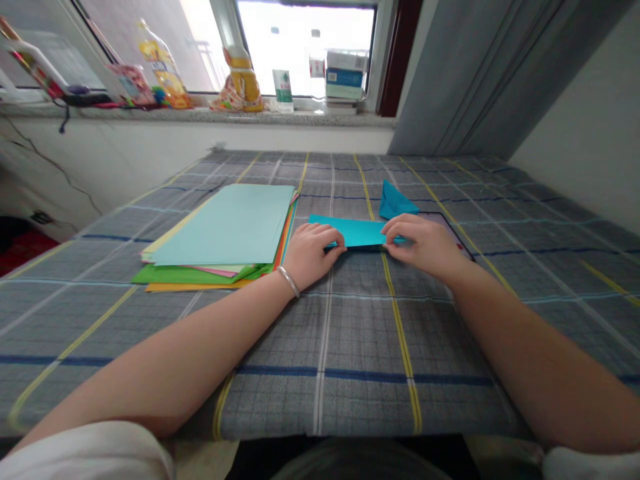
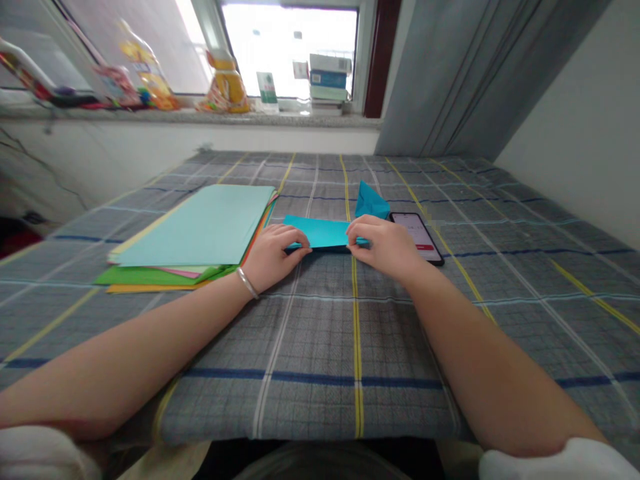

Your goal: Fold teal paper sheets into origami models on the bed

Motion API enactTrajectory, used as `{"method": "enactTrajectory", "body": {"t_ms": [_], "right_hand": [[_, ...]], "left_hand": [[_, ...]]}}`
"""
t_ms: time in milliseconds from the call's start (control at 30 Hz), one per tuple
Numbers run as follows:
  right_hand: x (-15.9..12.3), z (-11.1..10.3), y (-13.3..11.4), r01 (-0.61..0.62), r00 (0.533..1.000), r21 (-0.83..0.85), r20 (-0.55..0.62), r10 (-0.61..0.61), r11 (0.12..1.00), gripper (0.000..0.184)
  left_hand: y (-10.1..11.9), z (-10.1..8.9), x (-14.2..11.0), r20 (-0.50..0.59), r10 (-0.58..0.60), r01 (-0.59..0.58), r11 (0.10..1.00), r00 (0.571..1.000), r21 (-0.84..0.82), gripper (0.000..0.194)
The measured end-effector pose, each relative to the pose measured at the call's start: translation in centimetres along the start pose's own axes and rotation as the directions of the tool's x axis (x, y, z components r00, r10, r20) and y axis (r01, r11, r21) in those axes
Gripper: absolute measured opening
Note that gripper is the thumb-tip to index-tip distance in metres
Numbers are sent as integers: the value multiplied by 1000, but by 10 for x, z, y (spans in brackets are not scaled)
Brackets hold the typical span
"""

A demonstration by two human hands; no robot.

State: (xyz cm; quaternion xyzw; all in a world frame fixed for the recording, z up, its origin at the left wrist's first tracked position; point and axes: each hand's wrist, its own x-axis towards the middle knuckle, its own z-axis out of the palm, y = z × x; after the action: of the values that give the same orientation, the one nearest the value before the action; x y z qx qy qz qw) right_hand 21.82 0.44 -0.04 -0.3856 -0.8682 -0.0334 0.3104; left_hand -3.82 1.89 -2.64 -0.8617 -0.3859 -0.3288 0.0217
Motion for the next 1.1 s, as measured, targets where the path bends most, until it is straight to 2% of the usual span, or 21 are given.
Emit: {"method": "enactTrajectory", "body": {"t_ms": [100, 300, 433, 533, 633, 700, 767, 833, 900, 1100], "right_hand": [[0, -2, 6, 20, 1000, 61, 8, -21, 998, 9], [0, -8, 10, 10, 1000, 72, 1, -10, 997, 7], [-2, -14, 24, -7, 1000, 113, 13, 6, 994, 8], [-6, -17, 33, -124, 992, 107, 40, 120, 987, 6], [-6, -18, 30, -239, 971, 57, 21, 238, 969, 3], [-4, -16, 19, -210, 977, 26, -21, 211, 977, 3], [-2, -11, 5, -98, 995, -39, -30, 97, 994, 13], [1, -5, -9, 5, 1000, -167, 17, -2, 986, 18], [2, 2, -19, 88, 994, -236, 86, -69, 968, 13], [2, 20, -33, 83, 995, -335, 80, -59, 939, 21]], "left_hand": [[0, 0, 0, 1, -1, 1, 1000, 1000, -1, 10], [-1, 0, 0, 2, -10, 10, 1000, 1000, -5, 10], [-4, -1, 0, 6, -37, 37, 999, 999, -12, 11], [-8, 0, 1, -2, -64, 64, 998, 998, -25, 11], [-10, 2, 1, -24, -94, 92, 994, 995, -54, 10], [-10, 3, 1, -31, -83, 81, 995, 996, -61, 10], [-8, 3, 1, -29, -47, 45, 998, 998, -43, 9], [-5, 2, 1, -25, -3, 3, 1000, 1000, -10, 8], [-3, 1, 0, -21, 36, -35, 999, 999, 20, 7], [2, -1, 0, -7, 148, -146, 983, 989, 107, 10]]}}
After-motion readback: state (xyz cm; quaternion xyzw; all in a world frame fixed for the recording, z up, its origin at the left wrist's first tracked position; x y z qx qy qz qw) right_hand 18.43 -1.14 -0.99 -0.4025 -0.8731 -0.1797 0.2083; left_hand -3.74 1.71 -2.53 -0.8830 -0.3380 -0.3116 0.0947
